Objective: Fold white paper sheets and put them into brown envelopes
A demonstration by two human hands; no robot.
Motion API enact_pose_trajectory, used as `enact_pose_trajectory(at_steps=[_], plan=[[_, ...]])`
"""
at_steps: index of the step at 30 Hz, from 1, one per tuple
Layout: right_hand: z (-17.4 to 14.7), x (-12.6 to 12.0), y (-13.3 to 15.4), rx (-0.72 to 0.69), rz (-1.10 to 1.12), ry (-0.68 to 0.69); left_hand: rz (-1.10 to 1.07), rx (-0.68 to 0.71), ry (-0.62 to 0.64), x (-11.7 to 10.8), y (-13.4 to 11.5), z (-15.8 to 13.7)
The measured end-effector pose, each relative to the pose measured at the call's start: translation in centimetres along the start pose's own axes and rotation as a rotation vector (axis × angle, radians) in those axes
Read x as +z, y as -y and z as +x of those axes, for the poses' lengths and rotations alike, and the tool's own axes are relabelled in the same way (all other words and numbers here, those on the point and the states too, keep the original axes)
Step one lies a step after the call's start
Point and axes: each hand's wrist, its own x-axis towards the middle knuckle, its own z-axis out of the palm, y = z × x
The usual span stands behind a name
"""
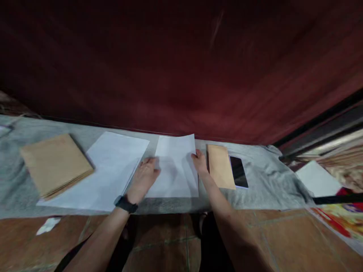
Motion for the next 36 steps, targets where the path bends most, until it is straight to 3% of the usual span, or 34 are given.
enact_pose_trajectory(at_steps=[5, 16, 22, 25, 28, 36], plan=[[-0.5, -0.1, 0.5, -0.008, -0.033, -0.024, -0.060, 0.031, -0.042, 1.0, 0.1, -0.4], [-3.1, -0.6, 1.9, -0.288, -0.349, -0.041, -0.131, 0.035, -0.055, 1.4, 1.7, 0.3], [-7.7, 1.8, 4.1, -0.460, -0.401, 0.179, -0.031, 0.053, -0.244, 1.4, -1.8, -1.0], [-9.9, 2.9, 4.9, -0.546, -0.486, 0.308, -0.127, 0.212, -0.181, 3.3, -4.5, -1.4], [-11.1, 2.8, 5.0, -0.615, -0.575, 0.373, -0.160, 0.192, -0.120, 5.4, -6.1, -1.8], [-11.2, 0.9, 3.8, -0.579, -0.694, 0.314, -0.062, 0.273, -0.220, 6.9, -4.9, -2.8]])
